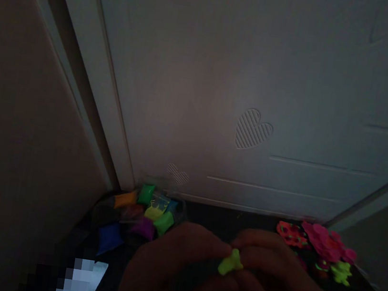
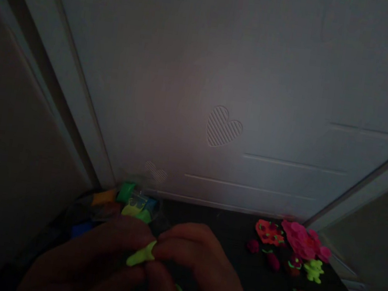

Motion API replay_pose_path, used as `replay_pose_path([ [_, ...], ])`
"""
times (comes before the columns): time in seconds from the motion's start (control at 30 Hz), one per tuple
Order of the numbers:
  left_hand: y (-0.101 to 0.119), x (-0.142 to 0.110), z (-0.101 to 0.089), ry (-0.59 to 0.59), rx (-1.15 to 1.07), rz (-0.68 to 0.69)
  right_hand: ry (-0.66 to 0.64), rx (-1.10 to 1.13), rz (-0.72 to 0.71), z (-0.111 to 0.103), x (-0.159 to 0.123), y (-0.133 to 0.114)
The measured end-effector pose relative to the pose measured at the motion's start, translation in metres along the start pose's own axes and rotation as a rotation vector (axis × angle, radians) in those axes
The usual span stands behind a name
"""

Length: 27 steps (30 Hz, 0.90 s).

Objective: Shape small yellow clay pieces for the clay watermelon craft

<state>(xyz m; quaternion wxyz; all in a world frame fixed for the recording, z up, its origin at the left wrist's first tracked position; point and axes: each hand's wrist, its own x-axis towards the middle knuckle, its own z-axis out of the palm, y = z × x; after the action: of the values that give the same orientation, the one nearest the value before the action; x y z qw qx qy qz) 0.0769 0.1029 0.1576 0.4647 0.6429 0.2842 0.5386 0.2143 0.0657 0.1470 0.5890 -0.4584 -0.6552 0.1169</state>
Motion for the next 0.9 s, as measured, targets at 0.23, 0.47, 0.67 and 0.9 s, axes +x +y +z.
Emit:
replay_pose_path([
  [0.23, -0.008, -0.001, 0.005, 0.097, 0.038, 0.030, 0.061, -0.018, 0.036, 0.002, -0.001, -0.005],
  [0.47, -0.007, 0.000, 0.004, 0.103, 0.173, 0.252, 0.016, -0.129, -0.038, -0.002, -0.002, -0.001],
  [0.67, -0.010, -0.002, 0.002, 0.111, 0.221, 0.364, 0.046, -0.149, -0.045, 0.000, 0.000, -0.003],
  [0.9, -0.015, 0.000, 0.004, 0.097, 0.251, 0.423, 0.098, -0.126, -0.010, 0.005, -0.001, -0.006],
])
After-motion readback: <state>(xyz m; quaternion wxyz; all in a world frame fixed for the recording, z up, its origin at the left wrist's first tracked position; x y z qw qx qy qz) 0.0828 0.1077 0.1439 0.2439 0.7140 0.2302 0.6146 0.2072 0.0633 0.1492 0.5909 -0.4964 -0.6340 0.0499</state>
